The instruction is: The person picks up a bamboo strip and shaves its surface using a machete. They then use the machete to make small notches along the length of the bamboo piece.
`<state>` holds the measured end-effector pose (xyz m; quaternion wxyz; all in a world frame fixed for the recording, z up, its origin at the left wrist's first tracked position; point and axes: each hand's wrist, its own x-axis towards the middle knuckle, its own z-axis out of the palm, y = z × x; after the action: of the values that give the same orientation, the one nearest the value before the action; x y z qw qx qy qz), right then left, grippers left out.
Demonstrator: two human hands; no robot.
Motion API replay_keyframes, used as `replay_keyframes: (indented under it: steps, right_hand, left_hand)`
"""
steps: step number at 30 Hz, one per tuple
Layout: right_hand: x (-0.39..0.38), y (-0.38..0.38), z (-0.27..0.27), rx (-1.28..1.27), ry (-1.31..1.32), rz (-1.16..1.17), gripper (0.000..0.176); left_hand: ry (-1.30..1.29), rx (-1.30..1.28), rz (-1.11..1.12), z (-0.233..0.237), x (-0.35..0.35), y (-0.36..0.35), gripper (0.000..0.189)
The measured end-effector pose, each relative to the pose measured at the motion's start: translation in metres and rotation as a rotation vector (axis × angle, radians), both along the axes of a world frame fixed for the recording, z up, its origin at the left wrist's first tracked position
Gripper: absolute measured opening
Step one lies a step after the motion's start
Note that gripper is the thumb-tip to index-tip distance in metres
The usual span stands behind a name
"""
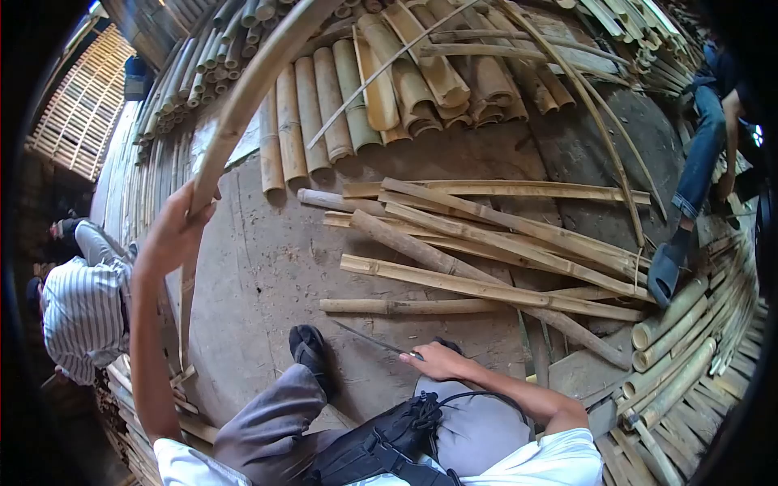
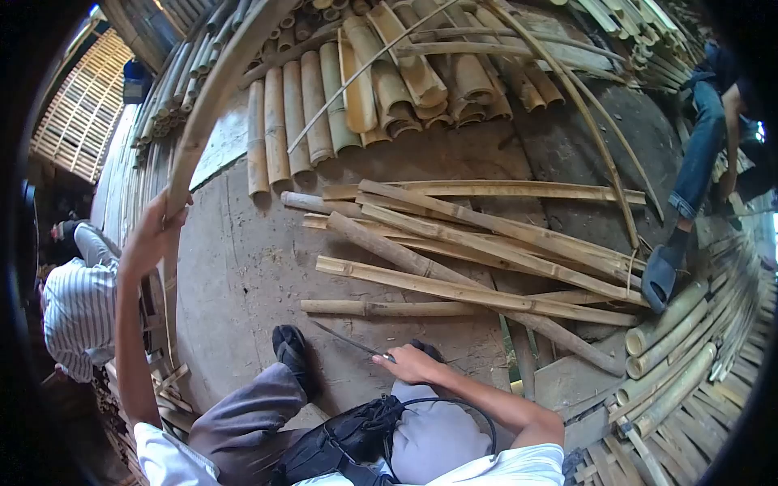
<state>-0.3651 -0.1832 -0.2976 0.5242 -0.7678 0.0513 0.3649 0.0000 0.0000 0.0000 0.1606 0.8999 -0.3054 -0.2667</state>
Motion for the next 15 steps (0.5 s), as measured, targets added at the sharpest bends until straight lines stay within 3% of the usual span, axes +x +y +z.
replay_keyframes:
  steps: [2,5,11,15]
  right_hand:
    - [-0.01,0.003,-0.008,-0.006,0.002,-0.108,0.066]
    - [-0.015,0.001,-0.009,-0.056,-0.031,-0.163,0.065]
    - [-0.006,0.019,0.024,-0.11,0.015,-0.218,0.065]
    - [-0.004,0.045,0.03,-0.21,0.019,-0.312,0.067]
  left_hand:
    - [-0.528,-0.106,-0.176,-0.03,0.016,0.002,0.043]
    - [-0.533,-0.092,-0.024,-0.076,0.058,-0.003,0.043]
    - [-0.627,-0.226,-0.16,-0.151,0.139,-0.032,0.046]
    - [-0.574,-0.139,-0.207,-0.164,0.171,-0.101,0.036]
